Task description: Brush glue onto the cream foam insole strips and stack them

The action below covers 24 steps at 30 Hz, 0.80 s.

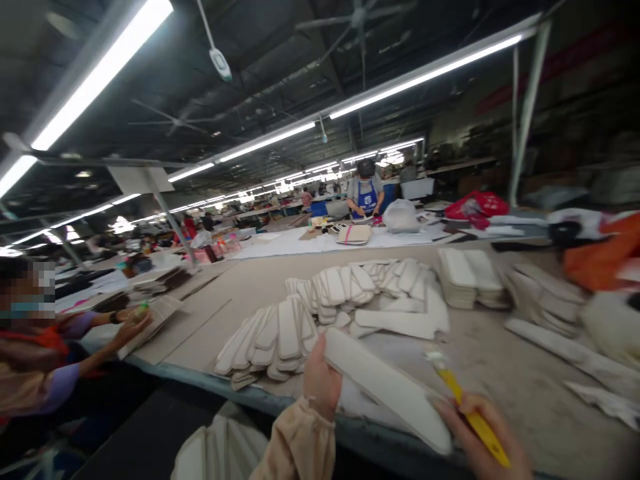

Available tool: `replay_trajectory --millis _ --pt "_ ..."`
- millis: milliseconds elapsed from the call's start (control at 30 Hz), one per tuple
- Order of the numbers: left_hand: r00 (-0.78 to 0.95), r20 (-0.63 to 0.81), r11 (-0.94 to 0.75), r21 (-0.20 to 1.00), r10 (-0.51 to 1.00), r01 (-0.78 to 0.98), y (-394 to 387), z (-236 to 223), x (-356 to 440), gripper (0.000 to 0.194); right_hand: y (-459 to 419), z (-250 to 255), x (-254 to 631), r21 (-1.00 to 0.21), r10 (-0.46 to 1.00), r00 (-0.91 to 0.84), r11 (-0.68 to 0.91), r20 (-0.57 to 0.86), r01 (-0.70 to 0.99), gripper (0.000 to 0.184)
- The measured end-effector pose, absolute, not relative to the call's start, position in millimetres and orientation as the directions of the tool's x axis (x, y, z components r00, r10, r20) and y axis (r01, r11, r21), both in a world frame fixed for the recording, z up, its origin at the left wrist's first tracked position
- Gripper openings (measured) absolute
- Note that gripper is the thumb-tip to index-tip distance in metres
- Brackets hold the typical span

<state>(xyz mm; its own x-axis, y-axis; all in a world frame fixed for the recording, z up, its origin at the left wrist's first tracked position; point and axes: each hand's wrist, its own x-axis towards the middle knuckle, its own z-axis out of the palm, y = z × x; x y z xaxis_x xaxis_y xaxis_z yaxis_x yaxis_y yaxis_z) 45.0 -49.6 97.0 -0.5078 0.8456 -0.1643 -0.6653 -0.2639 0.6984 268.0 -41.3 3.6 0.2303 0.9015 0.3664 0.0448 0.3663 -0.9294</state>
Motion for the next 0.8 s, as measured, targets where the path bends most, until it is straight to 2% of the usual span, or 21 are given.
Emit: replay_trajectory --millis 133,267,433,600,800 --pt "-0.489 -0.204 -0.228 0.693 0.848 -0.684 -47 98 44 0.024 -41 9 264 -0.961 0.942 0.201 0.275 0.267 -0.014 0.038" --pt "-0.482 -0.243 -0.194 0.697 0.842 -0.69 -48 97 44 0.028 -45 7 264 -0.961 0.961 0.153 0.25 0.231 -0.116 0.037" --pt "-0.505 -0.274 -0.179 0.714 0.819 -0.677 -43 90 35 0.031 -43 5 269 -0.92 0.971 -0.044 0.207 0.234 -0.332 0.042" --pt "-0.483 -0.291 -0.175 0.682 0.826 -0.71 -39 88 28 0.041 -37 2 270 -0.928 0.97 -0.075 0.198 0.232 -0.315 0.038" --pt "-0.51 -0.267 -0.221 0.672 0.817 -0.706 -39 87 27 0.04 -35 -2 269 -0.959 0.975 -0.035 0.211 0.222 -0.191 0.034"
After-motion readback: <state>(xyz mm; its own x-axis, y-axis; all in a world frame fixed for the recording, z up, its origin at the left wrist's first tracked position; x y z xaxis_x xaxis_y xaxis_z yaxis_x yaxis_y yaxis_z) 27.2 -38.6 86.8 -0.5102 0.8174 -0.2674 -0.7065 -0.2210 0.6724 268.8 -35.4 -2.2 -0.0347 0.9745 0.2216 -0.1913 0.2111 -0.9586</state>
